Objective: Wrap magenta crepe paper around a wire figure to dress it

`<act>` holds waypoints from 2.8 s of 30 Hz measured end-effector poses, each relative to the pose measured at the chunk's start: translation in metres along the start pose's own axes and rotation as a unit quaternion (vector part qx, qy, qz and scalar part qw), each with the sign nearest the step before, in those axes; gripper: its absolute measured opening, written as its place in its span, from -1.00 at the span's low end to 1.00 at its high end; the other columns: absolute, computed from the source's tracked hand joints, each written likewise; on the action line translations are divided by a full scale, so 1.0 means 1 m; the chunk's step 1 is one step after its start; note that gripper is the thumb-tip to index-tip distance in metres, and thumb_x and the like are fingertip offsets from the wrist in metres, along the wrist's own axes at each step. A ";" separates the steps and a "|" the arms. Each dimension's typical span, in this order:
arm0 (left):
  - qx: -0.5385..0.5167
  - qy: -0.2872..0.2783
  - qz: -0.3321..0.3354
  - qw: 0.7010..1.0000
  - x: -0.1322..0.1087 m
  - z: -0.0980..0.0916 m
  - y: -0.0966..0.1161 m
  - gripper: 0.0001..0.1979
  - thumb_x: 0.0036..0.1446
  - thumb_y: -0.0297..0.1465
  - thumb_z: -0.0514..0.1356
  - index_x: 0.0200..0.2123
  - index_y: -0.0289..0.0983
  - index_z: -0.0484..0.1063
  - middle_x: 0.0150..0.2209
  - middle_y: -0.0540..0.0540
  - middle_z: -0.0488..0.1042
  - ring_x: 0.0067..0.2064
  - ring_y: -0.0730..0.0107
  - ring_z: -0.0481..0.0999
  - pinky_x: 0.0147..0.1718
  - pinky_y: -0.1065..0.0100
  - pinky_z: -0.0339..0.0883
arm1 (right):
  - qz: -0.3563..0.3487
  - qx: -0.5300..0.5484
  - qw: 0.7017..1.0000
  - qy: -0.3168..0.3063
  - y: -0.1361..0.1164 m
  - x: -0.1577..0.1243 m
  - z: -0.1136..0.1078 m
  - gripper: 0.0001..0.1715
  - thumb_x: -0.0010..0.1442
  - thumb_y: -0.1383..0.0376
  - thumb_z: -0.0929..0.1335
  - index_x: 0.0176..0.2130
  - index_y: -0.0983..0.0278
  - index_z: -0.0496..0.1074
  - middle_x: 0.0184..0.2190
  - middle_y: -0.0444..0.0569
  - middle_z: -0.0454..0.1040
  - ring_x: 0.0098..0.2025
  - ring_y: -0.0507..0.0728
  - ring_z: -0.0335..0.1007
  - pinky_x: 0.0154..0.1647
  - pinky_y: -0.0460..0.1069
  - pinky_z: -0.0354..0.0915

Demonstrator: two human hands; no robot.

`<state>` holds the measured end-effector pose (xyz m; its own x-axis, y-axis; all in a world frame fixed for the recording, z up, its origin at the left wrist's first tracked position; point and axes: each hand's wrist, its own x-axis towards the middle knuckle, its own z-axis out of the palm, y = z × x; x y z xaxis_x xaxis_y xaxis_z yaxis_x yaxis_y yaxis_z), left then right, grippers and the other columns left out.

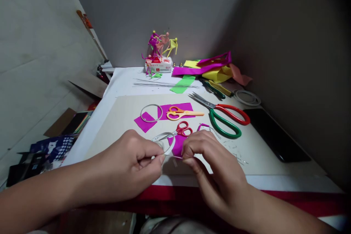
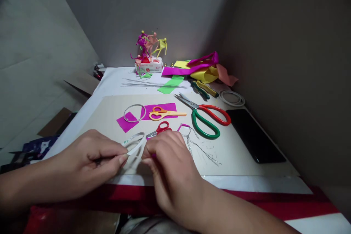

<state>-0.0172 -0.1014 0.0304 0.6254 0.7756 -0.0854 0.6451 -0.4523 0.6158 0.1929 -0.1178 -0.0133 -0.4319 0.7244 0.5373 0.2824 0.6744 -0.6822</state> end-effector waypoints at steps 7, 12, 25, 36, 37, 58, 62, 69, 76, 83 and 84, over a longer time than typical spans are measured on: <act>-0.032 -0.036 -0.002 0.999 -0.012 -0.002 0.018 -0.69 0.11 -0.53 0.01 -0.62 -0.27 -0.03 -0.64 0.11 -0.09 -0.59 0.59 -0.07 -0.61 0.44 -0.12 | -0.056 -0.022 0.996 0.061 -0.012 -0.014 0.006 -0.72 0.06 0.63 0.23 -0.27 0.32 0.25 -0.36 -0.02 0.35 -0.29 0.09 0.25 -0.19 0.10 0.14; -0.063 -0.063 -0.018 0.996 -0.011 0.000 0.029 -0.69 0.07 -0.57 0.00 -0.62 -0.26 -0.06 -0.63 0.11 -0.11 -0.58 0.57 -0.09 -0.61 0.42 -0.14 | -0.059 -0.036 0.993 0.091 -0.021 -0.022 0.004 -0.71 0.03 0.64 0.22 -0.31 0.30 0.26 -0.42 -0.05 0.33 -0.34 0.08 0.25 -0.23 0.10 0.12; 0.096 0.242 -0.100 0.960 0.002 -0.007 -0.003 -0.68 0.11 -0.35 0.03 -0.64 -0.32 0.32 -0.68 0.09 0.07 -0.59 0.55 0.07 -0.61 0.49 -0.04 | -0.002 -0.083 0.984 0.159 -0.021 -0.052 -0.030 -0.63 0.01 0.61 0.23 -0.27 0.19 0.19 -0.38 -0.06 0.20 -0.23 0.17 0.19 -0.13 0.16 0.11; 0.449 0.115 -0.106 0.880 0.026 0.013 -0.025 -0.60 0.24 -0.25 -0.06 -0.22 -0.24 0.56 -0.56 -0.17 0.54 -0.54 0.14 0.48 -0.59 0.34 0.01 | 0.258 -0.083 0.958 -0.093 0.027 -0.004 -0.030 -0.88 0.19 0.35 0.28 -0.40 0.22 0.35 -0.05 -0.01 0.24 0.07 0.23 0.08 0.08 0.25 0.04; 0.454 0.126 -0.082 0.878 0.023 0.018 -0.026 -0.62 0.24 -0.25 -0.04 -0.16 -0.25 0.54 -0.58 -0.15 0.53 -0.55 0.14 0.48 -0.59 0.33 0.03 | 0.263 -0.093 0.955 -0.101 0.028 -0.003 -0.028 -0.87 0.19 0.35 0.28 -0.41 0.23 0.36 -0.04 -0.01 0.25 0.07 0.24 0.08 0.07 0.26 0.04; 0.345 0.023 0.216 0.913 0.012 0.060 -0.037 -0.61 0.17 -0.40 0.03 0.04 -0.42 0.35 -0.56 -0.08 0.51 -0.56 0.22 0.46 -0.56 0.20 0.27 | 0.258 -0.151 0.947 -0.119 0.035 0.002 -0.005 -0.81 0.20 0.32 0.28 -0.46 0.24 0.35 -0.03 0.02 0.32 0.05 0.27 0.10 0.01 0.29 0.07; 0.347 0.034 0.229 0.909 0.013 0.060 -0.038 -0.62 0.16 -0.40 0.04 0.02 -0.43 0.36 -0.59 -0.09 0.48 -0.58 0.25 0.44 -0.57 0.23 0.28 | 0.257 -0.161 0.946 -0.111 0.036 0.000 -0.003 -0.82 0.19 0.31 0.28 -0.45 0.24 0.37 -0.01 0.02 0.32 0.06 0.29 0.09 0.01 0.30 0.06; 0.322 0.055 0.256 0.910 0.014 0.062 -0.040 -0.65 0.12 -0.45 0.05 -0.05 -0.48 0.41 -0.60 -0.09 0.46 -0.61 0.22 0.41 -0.60 0.17 0.29 | 0.244 -0.163 0.952 -0.090 0.036 -0.006 0.000 -0.88 0.14 0.32 0.31 -0.43 0.23 0.41 0.02 0.02 0.29 0.10 0.29 0.05 0.07 0.29 0.02; 0.307 0.094 0.240 0.916 0.015 0.063 -0.039 -0.62 0.10 -0.45 0.08 0.00 -0.45 0.35 -0.59 -0.06 0.48 -0.60 0.24 0.44 -0.59 0.19 0.31 | 0.247 -0.104 0.960 -0.084 0.032 -0.006 -0.009 -0.90 0.10 0.32 0.35 -0.45 0.22 0.40 0.05 -0.04 0.26 0.16 0.26 0.00 0.13 0.26 -0.02; 0.299 0.130 0.220 0.919 0.016 0.065 -0.041 -0.62 0.09 -0.48 0.10 0.00 -0.46 0.31 -0.59 -0.05 0.49 -0.62 0.28 0.44 -0.59 0.24 0.30 | 0.279 -0.109 0.950 -0.087 0.033 -0.004 -0.009 -0.87 0.16 0.31 0.32 -0.44 0.23 0.39 0.06 -0.02 0.24 0.16 0.26 -0.02 0.12 0.26 -0.04; 0.299 0.129 0.221 0.919 0.016 0.066 -0.041 -0.62 0.09 -0.48 0.10 0.00 -0.46 0.31 -0.59 -0.05 0.50 -0.61 0.27 0.45 -0.59 0.23 0.30 | 0.281 -0.112 0.949 -0.088 0.034 -0.004 -0.008 -0.87 0.16 0.31 0.32 -0.43 0.23 0.39 0.06 -0.01 0.24 0.16 0.26 -0.02 0.13 0.27 -0.04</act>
<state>-0.0044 -0.0992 -0.0481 0.8088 0.5022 0.3060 0.5281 -0.8492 -0.0022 0.2110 -0.0970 -0.0349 -0.2900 0.9569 0.0145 0.6771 0.2159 -0.7035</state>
